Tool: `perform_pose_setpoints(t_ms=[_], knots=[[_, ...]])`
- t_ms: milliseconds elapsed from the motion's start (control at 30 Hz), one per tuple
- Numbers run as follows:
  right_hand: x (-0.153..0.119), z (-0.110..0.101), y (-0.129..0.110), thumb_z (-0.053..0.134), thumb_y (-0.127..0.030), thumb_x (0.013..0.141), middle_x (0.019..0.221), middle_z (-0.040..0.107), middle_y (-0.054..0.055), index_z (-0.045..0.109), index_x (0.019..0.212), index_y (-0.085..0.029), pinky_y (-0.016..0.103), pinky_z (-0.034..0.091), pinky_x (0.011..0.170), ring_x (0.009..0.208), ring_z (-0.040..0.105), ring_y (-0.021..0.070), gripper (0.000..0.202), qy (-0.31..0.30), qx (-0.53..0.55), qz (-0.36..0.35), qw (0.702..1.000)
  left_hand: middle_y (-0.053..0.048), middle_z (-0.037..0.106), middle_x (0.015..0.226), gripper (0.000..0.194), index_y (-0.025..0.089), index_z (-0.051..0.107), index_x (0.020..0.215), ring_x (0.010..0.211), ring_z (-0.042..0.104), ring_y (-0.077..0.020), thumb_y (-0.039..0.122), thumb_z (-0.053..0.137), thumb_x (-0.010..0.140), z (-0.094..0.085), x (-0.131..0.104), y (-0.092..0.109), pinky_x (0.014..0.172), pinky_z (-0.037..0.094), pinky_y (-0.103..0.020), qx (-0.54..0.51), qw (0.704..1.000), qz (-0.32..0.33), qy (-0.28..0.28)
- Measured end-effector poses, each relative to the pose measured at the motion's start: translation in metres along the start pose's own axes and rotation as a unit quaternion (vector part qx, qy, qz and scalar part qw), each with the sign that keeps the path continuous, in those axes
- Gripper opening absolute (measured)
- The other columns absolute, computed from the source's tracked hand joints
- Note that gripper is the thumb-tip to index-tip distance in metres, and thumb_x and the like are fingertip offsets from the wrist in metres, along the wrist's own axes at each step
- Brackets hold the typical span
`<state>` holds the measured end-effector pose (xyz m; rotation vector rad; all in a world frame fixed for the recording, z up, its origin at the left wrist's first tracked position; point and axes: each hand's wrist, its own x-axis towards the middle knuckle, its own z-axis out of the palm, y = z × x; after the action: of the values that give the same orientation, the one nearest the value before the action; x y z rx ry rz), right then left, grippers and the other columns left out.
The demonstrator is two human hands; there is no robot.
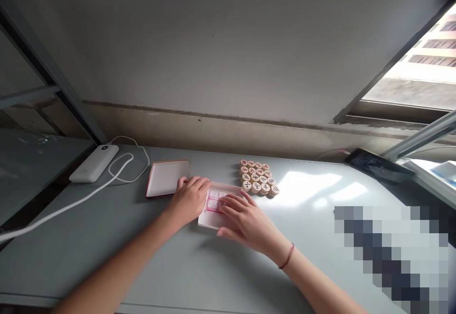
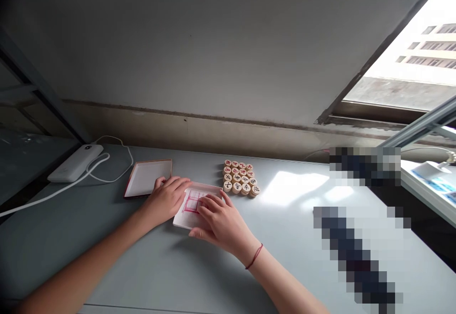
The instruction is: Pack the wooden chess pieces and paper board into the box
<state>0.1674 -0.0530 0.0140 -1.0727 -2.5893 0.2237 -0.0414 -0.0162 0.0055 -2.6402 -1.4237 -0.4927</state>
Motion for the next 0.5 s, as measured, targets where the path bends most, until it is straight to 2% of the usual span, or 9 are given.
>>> perform_pose_setpoints(t_ms=[100,200,267,333,400,500], knots=[[0.000,-0.007,0.005,0.050,-0.060,0.087,0.117,0.066,0.011,0.063,0.114,-0.021,0.050,0.034,0.107,0.114,0.057,0.0259,0.049,-0.005,0.018,-0.013,1.000,-0.008,0.064,0.114,0.036,0.020,0.059,0.114,0.099,0.059,-0.0216,0.006,0.042,0.085,-0.003,-0.004,0.002,0.084,0.036,-0.037,-0.003,1.000,-0.013,-0.006],[0.003,-0.023,0.021,0.052,-0.053,0.089,0.123,0.063,0.011,0.062,0.117,-0.022,0.044,0.042,0.101,0.118,0.054,0.0262,0.043,0.028,0.029,0.004,0.999,-0.009,0.064,0.114,0.036,0.020,0.058,0.113,0.097,0.060,-0.0216,0.005,0.041,0.084,-0.005,-0.006,0.004,0.083,0.035,-0.038,-0.017,1.000,-0.015,-0.014],[0.010,-0.035,0.038,0.049,-0.043,0.093,0.122,0.063,0.010,0.062,0.116,-0.021,0.040,0.044,0.096,0.115,0.056,0.0246,0.034,0.070,0.015,0.072,0.995,-0.009,0.064,0.114,0.036,0.019,0.058,0.112,0.096,0.060,-0.0211,0.005,0.040,0.084,-0.004,-0.007,0.007,0.083,0.034,-0.038,-0.031,0.999,-0.006,-0.019],[0.023,-0.043,0.057,0.047,-0.037,0.094,0.118,0.064,0.010,0.062,0.115,-0.020,0.035,0.048,0.087,0.104,0.061,0.0232,0.030,0.092,-0.013,0.171,0.981,-0.009,0.064,0.113,0.036,0.019,0.058,0.112,0.093,0.060,-0.0206,0.006,0.039,0.085,-0.003,-0.008,0.009,0.082,0.034,-0.037,-0.038,0.999,0.000,-0.019],[0.041,-0.046,0.073,0.046,-0.036,0.093,0.113,0.065,0.010,0.061,0.117,-0.020,0.030,0.048,0.071,0.088,0.065,0.0211,0.032,0.069,-0.047,0.269,0.959,-0.009,0.064,0.112,0.035,0.019,0.059,0.111,0.090,0.060,-0.0204,0.007,0.040,0.085,-0.002,-0.009,0.012,0.082,0.035,-0.037,-0.036,0.999,-0.002,-0.014],[0.071,-0.044,0.087,0.046,-0.036,0.090,0.111,0.065,0.011,0.059,0.119,-0.020,0.028,0.043,0.064,0.087,0.064,0.0229,0.035,0.007,-0.089,0.340,0.936,-0.009,0.064,0.111,0.035,0.018,0.059,0.110,0.088,0.061,-0.0205,0.006,0.040,0.083,-0.001,-0.011,0.015,0.083,0.035,-0.038,-0.034,0.999,-0.012,-0.006]])
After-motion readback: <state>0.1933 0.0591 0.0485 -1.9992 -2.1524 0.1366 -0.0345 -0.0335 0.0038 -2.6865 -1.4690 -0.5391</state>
